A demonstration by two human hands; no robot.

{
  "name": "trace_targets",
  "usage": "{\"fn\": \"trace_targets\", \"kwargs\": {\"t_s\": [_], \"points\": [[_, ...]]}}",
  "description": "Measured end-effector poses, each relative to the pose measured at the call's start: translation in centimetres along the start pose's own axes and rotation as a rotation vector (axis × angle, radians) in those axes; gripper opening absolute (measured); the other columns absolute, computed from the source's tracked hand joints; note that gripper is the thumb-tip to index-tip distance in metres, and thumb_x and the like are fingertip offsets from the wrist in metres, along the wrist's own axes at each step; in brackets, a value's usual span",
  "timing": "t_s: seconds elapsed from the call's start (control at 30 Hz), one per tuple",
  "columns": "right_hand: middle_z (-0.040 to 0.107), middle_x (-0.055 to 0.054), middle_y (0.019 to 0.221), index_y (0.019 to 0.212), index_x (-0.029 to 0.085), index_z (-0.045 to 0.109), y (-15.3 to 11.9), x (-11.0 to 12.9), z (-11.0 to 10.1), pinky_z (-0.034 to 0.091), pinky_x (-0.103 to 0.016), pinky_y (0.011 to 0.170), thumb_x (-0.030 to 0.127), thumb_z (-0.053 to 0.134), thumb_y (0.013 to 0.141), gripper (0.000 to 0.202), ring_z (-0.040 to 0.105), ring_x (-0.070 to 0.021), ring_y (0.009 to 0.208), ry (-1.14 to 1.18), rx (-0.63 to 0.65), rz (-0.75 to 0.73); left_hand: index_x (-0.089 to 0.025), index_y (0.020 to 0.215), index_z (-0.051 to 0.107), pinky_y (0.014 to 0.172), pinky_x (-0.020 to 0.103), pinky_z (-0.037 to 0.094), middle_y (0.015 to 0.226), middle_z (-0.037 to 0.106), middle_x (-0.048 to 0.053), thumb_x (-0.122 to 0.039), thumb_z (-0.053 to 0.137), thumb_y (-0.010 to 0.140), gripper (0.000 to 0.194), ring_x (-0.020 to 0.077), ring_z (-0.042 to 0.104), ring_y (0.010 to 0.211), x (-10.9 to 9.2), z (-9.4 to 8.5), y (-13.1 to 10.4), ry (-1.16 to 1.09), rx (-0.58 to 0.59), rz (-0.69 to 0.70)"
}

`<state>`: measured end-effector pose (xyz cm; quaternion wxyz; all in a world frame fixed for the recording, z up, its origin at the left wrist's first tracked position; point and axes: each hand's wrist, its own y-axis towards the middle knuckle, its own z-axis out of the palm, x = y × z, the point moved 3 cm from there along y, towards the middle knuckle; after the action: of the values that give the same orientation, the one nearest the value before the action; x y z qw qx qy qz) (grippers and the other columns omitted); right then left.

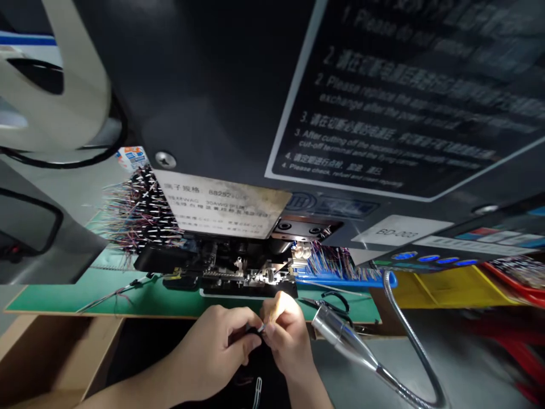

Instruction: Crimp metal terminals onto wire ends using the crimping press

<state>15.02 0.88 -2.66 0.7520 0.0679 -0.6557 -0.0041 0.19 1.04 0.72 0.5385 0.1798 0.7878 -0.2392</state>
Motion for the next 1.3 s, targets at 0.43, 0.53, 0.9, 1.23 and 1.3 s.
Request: {"fn": "trace_targets", "kwargs": {"t_s": [0.43,0.53,0.9,1.23,1.3], "points": [[0.04,0.006,0.062,0.08,0.022,0.055,0.0,-0.7,-0.1,0.024,-0.021,0.038,0.036,0.063,0.087,0.018,0.029,-0.0082,0.043,-0.042,-0.215,0.049,-0.017,0.096,0.06,0.049,0.019,0.045,0.063,0.065,-0.001,-0.033,0.056,0.094,0.016,0.0124,0.061,0.053,1.4,1.4,1.8,-0.385,-0.087,0.075],[0.046,0.004,0.065,0.073,0.02,0.054,0.1,-1.2,0.0,0.024,-0.02,0.035,0.034,0.062,0.089,0.023,0.03,-0.0065,0.041,-0.01,-0.244,0.051,-0.018,0.101,0.059,0.045,0.018,0.041,0.064,0.065,-0.002,-0.031,0.054,0.095,0.015,0.0115,0.06,0.052,1.6,1.4,1.9,-0.409,-0.115,0.101],[0.047,0.006,0.058,0.083,0.021,0.06,0.4,-0.9,0.0,0.041,-0.021,0.043,0.035,0.067,0.087,0.016,0.046,-0.0106,0.046,-0.073,-0.348,-0.027,-0.022,0.089,0.06,0.06,0.022,0.043,0.073,0.068,0.0,-0.026,0.049,0.095,0.013,0.0148,0.063,0.062,2.0,1.1,1.9,0.026,-0.281,0.247],[0.066,-0.001,0.063,0.093,0.022,0.077,0.8,0.3,-0.4,0.046,-0.028,0.048,0.022,0.067,0.084,0.014,0.052,-0.0141,0.047,-0.336,-0.291,-0.202,-0.023,0.103,0.063,0.067,0.025,0.051,0.088,0.075,0.004,-0.019,0.045,0.094,0.02,0.0198,0.072,0.081,2.2,1.1,2.0,0.165,-0.324,0.264],[0.067,0.0,0.062,0.094,0.023,0.077,0.9,0.4,-0.4,0.048,-0.028,0.05,0.02,0.068,0.083,0.014,0.055,-0.0146,0.049,-0.342,-0.265,-0.234,-0.023,0.102,0.063,0.067,0.025,0.052,0.089,0.075,0.004,-0.019,0.045,0.094,0.02,0.0201,0.072,0.083,2.2,1.1,1.9,0.18,-0.336,0.286]]}}
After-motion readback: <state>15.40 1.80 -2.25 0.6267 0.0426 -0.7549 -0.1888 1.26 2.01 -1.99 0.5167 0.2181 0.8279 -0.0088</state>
